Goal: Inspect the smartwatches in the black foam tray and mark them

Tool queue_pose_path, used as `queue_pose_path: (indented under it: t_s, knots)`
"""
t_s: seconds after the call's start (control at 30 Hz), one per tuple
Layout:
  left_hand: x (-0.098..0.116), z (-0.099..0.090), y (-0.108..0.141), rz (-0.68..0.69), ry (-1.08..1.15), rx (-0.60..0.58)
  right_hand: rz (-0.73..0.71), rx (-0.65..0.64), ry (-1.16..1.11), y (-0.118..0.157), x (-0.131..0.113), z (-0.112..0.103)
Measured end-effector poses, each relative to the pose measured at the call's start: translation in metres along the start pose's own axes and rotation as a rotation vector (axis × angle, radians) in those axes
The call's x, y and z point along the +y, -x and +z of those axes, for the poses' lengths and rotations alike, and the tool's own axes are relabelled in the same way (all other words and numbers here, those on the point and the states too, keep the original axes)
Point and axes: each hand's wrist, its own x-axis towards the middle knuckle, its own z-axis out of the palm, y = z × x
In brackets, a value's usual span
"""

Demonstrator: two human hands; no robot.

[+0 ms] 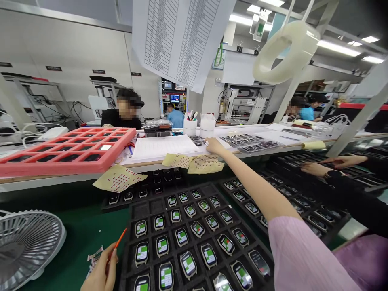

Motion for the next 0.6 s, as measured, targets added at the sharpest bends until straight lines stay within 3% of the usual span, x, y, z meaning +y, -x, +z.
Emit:
queue_pose_path:
  t_s: [0.17, 0.43, 0.6]
  knots:
    - [0.008, -0.002, 0.004, 0.085, 0.032, 0.058, 0.099, 0.01, -0.201, -0.004, 0.005, 0.008]
    - [0.008, 0.0, 0.005, 0.096, 0.053, 0.084, 0.165, 0.196, -0.673, -0.008, 0.015, -0.019]
    - [0.012, -0.002, 0.005, 0.114, 0.02, 0.103, 0.162, 0.238, -0.813, 0.001, 0.022, -0.023]
